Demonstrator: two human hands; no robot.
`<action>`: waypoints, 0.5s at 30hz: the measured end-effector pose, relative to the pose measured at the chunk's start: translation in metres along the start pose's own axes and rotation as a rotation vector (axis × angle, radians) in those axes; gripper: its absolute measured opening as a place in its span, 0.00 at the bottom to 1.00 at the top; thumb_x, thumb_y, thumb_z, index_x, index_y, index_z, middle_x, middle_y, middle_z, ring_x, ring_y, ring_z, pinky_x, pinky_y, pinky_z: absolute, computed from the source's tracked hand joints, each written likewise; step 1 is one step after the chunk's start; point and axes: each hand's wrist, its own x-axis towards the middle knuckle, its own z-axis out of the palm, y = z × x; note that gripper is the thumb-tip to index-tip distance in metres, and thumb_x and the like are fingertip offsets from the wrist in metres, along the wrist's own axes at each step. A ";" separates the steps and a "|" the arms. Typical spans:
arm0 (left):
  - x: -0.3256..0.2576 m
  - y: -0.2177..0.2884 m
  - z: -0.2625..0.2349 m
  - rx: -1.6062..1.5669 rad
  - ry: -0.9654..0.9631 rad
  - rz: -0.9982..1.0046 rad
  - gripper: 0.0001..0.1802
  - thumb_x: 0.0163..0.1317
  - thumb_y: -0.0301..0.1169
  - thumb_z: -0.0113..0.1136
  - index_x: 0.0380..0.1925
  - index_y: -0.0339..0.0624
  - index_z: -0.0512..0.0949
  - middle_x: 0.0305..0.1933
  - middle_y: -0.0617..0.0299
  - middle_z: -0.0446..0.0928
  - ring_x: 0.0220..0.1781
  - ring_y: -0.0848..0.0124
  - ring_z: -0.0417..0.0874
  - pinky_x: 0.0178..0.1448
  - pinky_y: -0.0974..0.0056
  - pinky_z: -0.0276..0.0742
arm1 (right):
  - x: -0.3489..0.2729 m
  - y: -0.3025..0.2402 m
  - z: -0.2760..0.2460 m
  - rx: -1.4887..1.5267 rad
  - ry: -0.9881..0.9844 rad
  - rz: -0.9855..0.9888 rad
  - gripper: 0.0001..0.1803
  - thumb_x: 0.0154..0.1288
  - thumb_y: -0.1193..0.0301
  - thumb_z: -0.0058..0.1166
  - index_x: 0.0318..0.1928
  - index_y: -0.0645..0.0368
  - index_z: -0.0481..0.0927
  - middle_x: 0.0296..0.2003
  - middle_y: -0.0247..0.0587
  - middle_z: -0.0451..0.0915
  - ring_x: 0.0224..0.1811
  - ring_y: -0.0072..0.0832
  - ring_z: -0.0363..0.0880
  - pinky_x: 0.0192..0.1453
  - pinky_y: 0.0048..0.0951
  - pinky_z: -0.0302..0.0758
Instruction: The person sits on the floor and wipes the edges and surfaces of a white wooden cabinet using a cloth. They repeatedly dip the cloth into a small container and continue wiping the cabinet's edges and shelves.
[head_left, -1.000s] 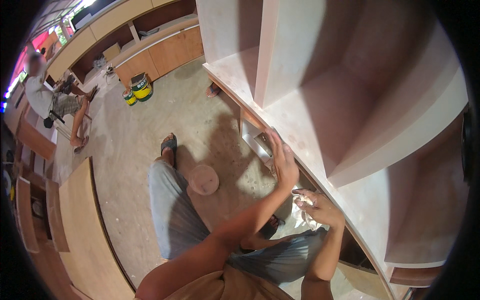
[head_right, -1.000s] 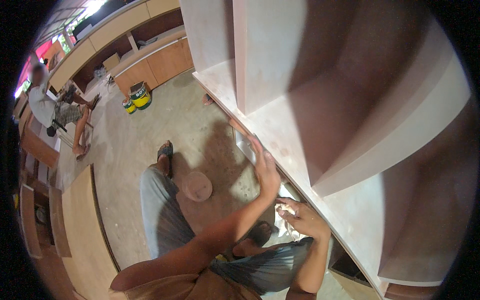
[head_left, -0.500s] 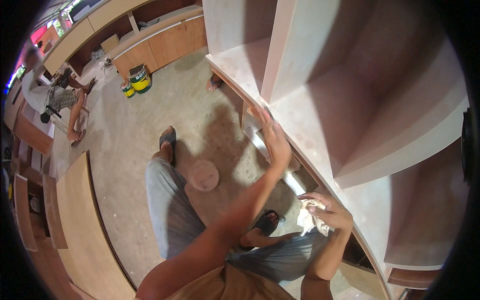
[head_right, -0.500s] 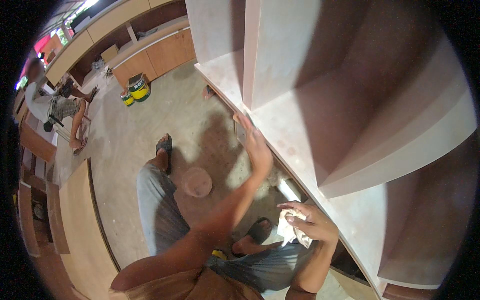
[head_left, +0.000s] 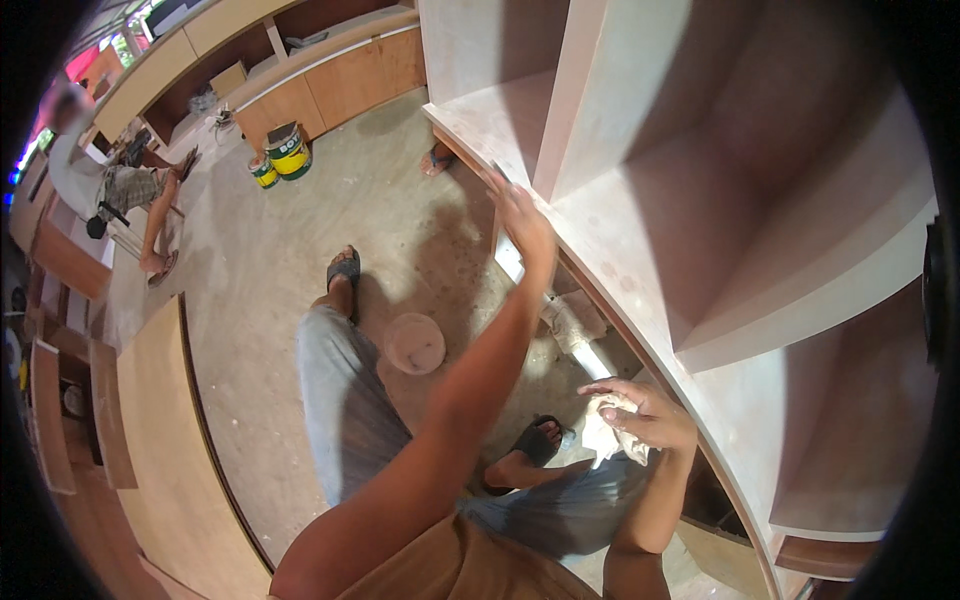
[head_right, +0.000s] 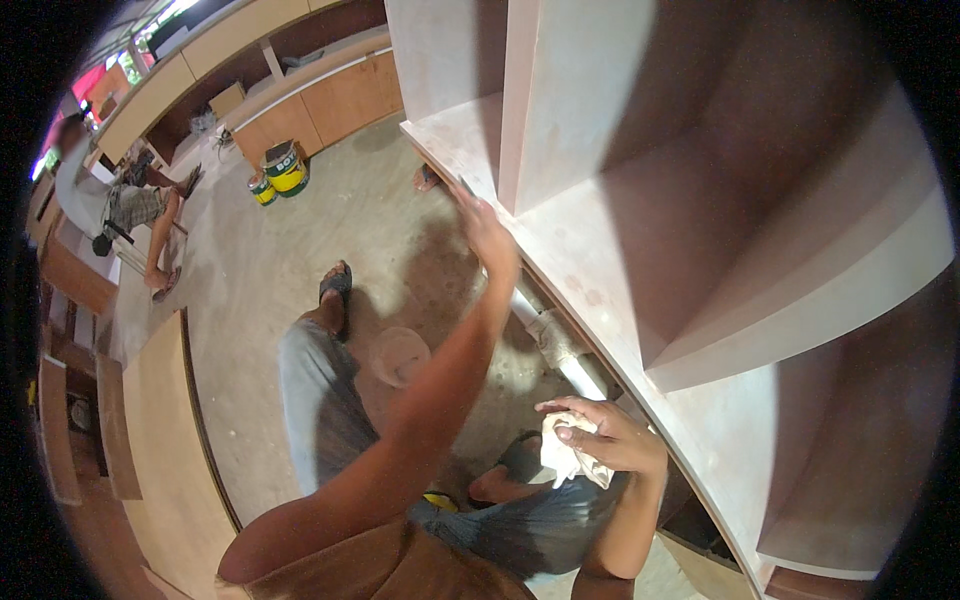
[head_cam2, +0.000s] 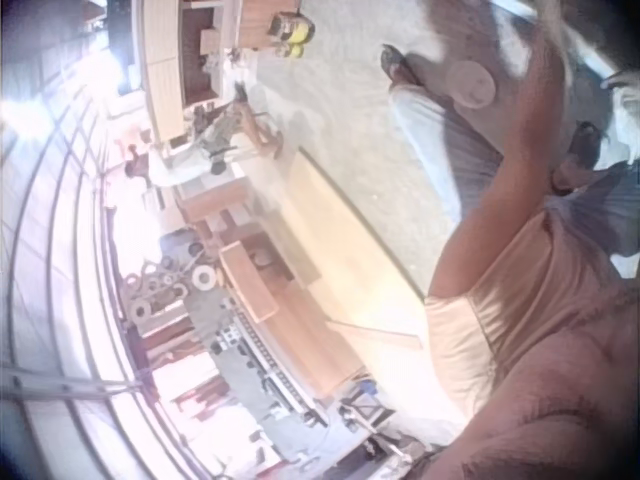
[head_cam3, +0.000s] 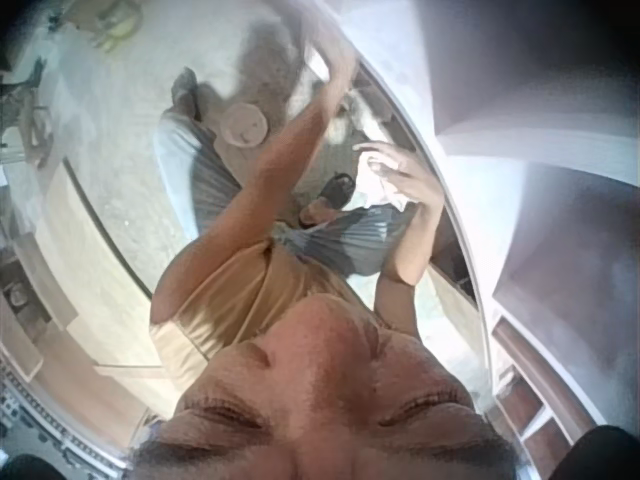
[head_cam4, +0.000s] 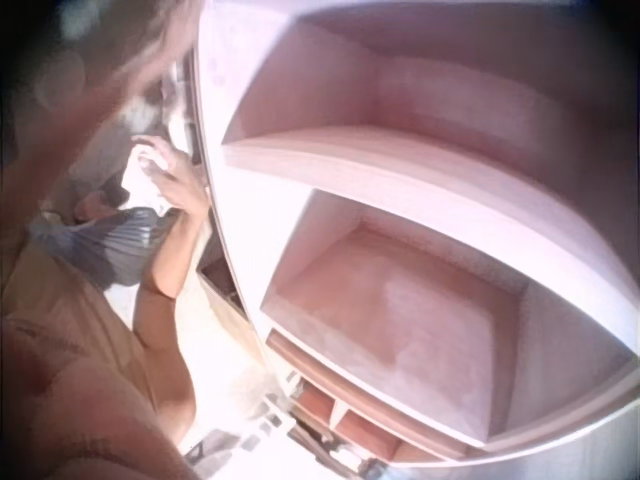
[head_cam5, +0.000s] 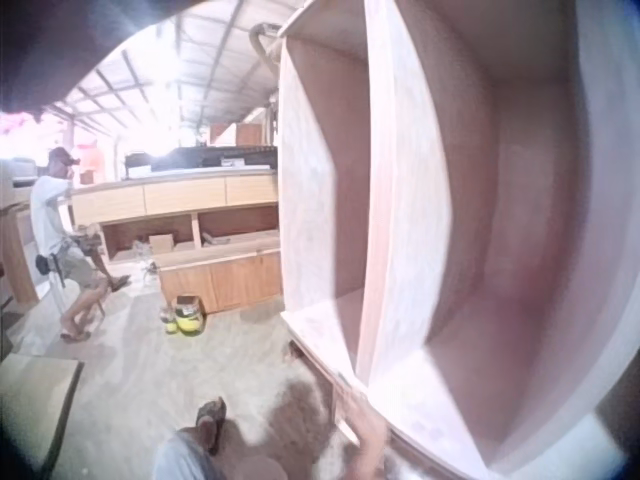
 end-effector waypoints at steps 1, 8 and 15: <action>-0.012 0.004 0.000 0.039 -0.062 0.016 0.35 0.80 0.43 0.31 0.75 0.27 0.46 0.79 0.36 0.46 0.82 0.45 0.46 0.82 0.53 0.40 | 0.007 -0.006 0.000 -0.053 -0.007 0.005 0.22 0.74 0.63 0.55 0.62 0.60 0.75 0.49 0.42 0.82 0.47 0.25 0.78 0.53 0.29 0.74; 0.011 -0.017 -0.011 0.098 -0.096 -0.001 0.33 0.79 0.42 0.32 0.76 0.33 0.49 0.82 0.45 0.44 0.82 0.42 0.41 0.81 0.44 0.37 | 0.017 0.002 0.005 -0.128 -0.043 0.033 0.23 0.75 0.60 0.52 0.64 0.59 0.73 0.51 0.44 0.81 0.50 0.28 0.78 0.56 0.30 0.73; -0.082 -0.001 -0.011 0.175 -0.262 0.101 0.36 0.78 0.47 0.28 0.77 0.35 0.45 0.82 0.43 0.42 0.82 0.42 0.39 0.81 0.40 0.35 | 0.037 -0.013 0.007 -0.214 -0.053 0.035 0.25 0.76 0.57 0.51 0.64 0.58 0.73 0.50 0.48 0.82 0.51 0.34 0.80 0.56 0.33 0.74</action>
